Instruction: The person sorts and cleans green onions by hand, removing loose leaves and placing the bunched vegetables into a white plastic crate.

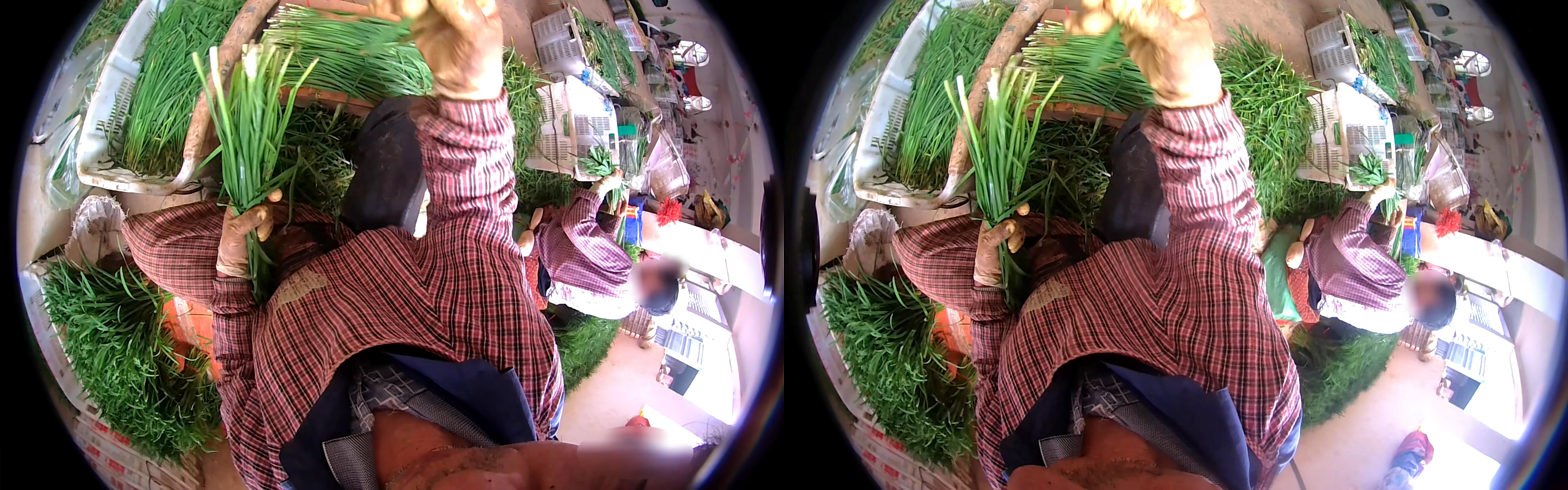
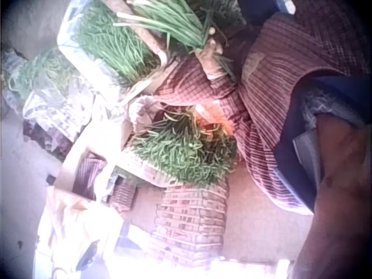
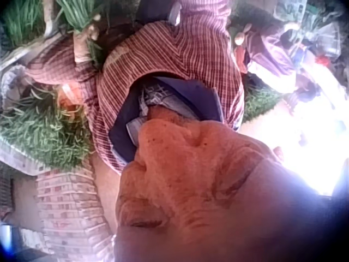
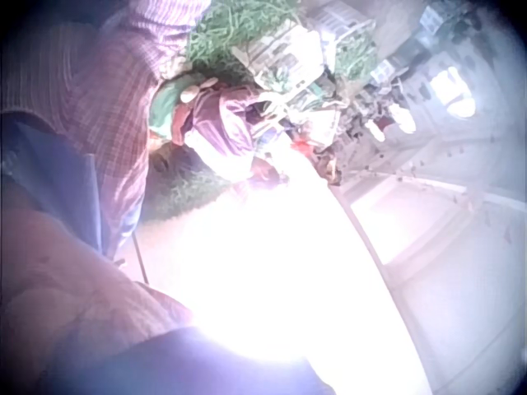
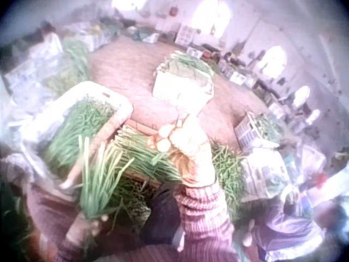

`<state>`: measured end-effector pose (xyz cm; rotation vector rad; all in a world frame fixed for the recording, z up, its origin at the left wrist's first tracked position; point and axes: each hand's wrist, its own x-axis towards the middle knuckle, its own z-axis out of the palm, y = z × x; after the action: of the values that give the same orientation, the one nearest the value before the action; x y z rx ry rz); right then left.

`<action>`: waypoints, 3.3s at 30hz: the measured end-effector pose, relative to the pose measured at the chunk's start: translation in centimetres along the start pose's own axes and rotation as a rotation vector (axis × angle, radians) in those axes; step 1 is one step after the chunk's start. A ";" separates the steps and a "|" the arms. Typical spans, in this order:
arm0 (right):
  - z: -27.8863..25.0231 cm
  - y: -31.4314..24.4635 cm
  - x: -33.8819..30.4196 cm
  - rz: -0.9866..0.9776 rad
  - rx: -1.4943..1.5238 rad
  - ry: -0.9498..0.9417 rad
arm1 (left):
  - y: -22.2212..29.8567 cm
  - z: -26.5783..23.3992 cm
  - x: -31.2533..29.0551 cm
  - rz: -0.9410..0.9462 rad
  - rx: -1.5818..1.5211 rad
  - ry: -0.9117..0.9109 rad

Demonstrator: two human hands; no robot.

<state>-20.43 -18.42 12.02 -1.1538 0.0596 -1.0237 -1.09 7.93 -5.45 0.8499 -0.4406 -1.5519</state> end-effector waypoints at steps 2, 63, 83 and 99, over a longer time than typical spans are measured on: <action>-0.2 -0.3 -0.6 0.056 0.074 -0.453 | 0.6 0.7 0.1 -0.001 -0.046 0.020; 4.0 8.3 -5.4 0.429 -1.018 -0.340 | 1.9 -1.3 0.5 0.149 -0.085 -0.018; 7.3 6.4 -6.3 0.292 -0.936 -0.497 | 2.1 -1.5 0.2 0.065 -0.028 -0.123; 2.7 11.7 -3.6 0.373 -0.278 0.222 | 0.0 -0.1 0.3 0.118 0.380 0.175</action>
<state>-13.71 -13.66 2.63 -1.2167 0.5885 -0.8195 -0.98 7.64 -5.63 1.2189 -0.6580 -1.2902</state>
